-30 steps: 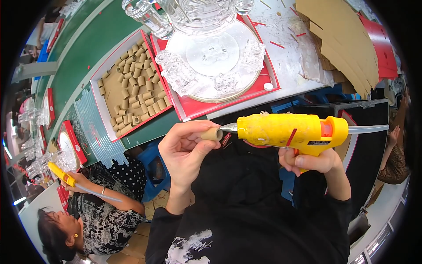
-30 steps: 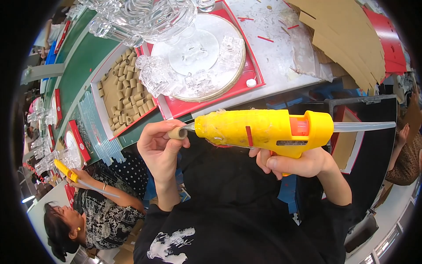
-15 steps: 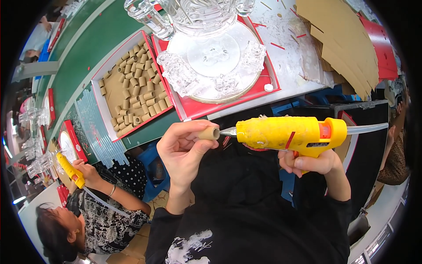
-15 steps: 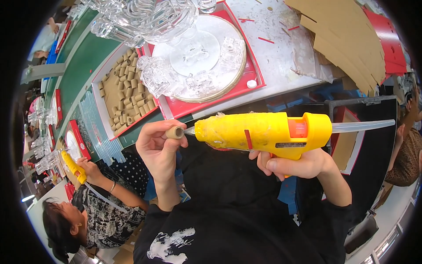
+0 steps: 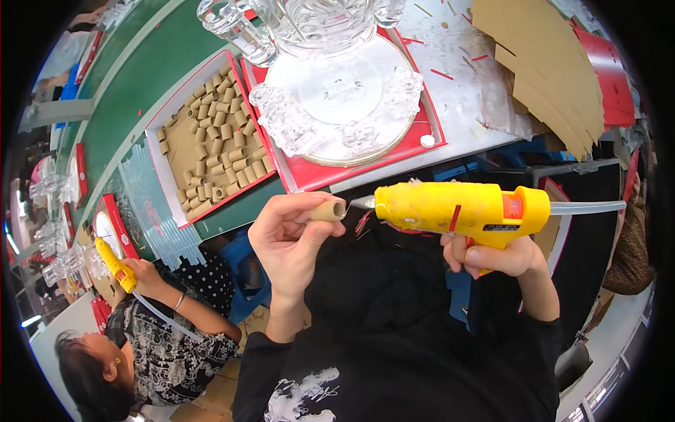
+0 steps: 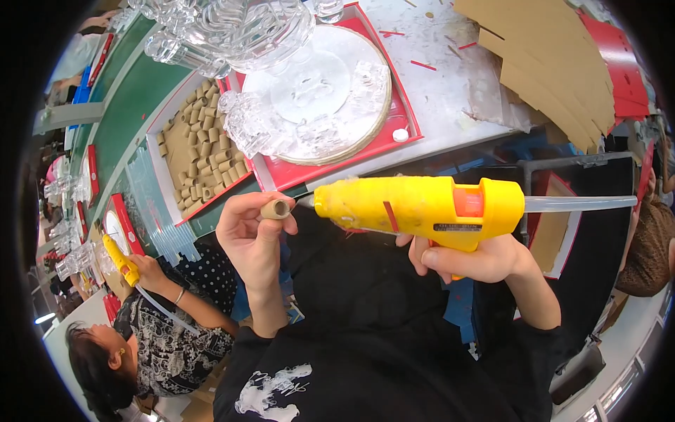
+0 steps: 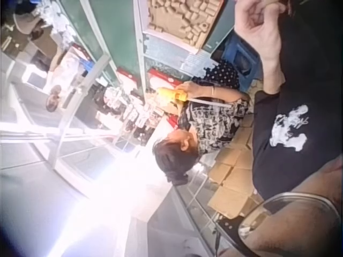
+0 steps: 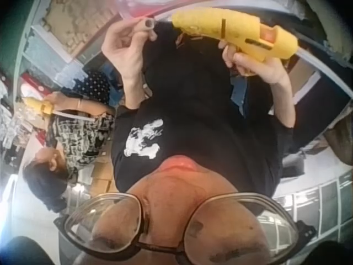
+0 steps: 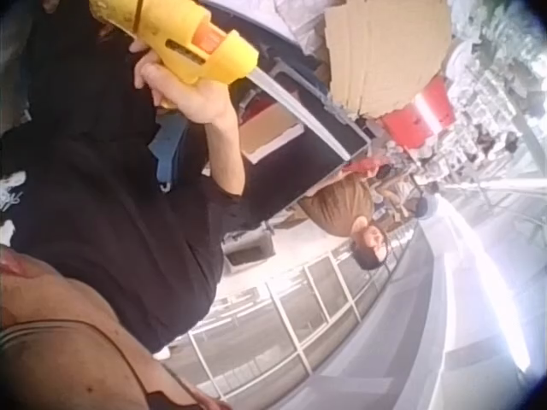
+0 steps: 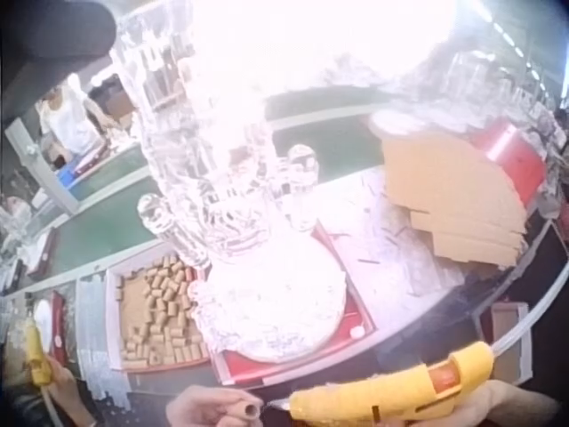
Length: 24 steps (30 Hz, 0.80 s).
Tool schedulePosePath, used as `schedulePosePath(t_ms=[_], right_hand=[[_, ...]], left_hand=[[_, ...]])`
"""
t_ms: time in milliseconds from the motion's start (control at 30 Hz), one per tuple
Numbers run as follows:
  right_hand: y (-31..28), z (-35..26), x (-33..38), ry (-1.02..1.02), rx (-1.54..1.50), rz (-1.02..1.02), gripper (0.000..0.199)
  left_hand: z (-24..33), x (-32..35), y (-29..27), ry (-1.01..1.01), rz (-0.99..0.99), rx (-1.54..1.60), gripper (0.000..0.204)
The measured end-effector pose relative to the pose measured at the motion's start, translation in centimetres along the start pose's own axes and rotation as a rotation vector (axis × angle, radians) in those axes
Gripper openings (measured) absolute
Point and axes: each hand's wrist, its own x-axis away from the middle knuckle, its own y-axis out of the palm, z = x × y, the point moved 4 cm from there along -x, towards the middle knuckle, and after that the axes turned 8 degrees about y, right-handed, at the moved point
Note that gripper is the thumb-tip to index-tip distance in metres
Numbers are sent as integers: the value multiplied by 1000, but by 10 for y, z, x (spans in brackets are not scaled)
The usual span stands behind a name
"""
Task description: Assembling decorative glass fixtures using a hot glue gun to attach small cork components and then packaging them into cardboard boxes.
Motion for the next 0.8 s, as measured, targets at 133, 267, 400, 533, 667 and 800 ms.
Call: schedulePosePath(t_ms=[133,267,400,533,667,800], right_hand=[[-7,-2,2,-95,-56,209,36],[-24,-22,0,-211,-62,694,36],[-52,-31,2,-243,-57,833,34],[-81,-40,-16,-200,27,838,33],[-99,-46,-36,-221,175,873,39],[-90,-68,-44,-240,237,894,39]], left_hand=[[-3,1,0,0,30,14,32],[-1,7,-6,-29,36,-31,42],[-7,9,-3,-46,-1,-32,40],[-9,12,1,-68,-33,25,35],[-9,18,3,-68,-44,21,33],[-4,27,-7,-74,-22,-107,37]])
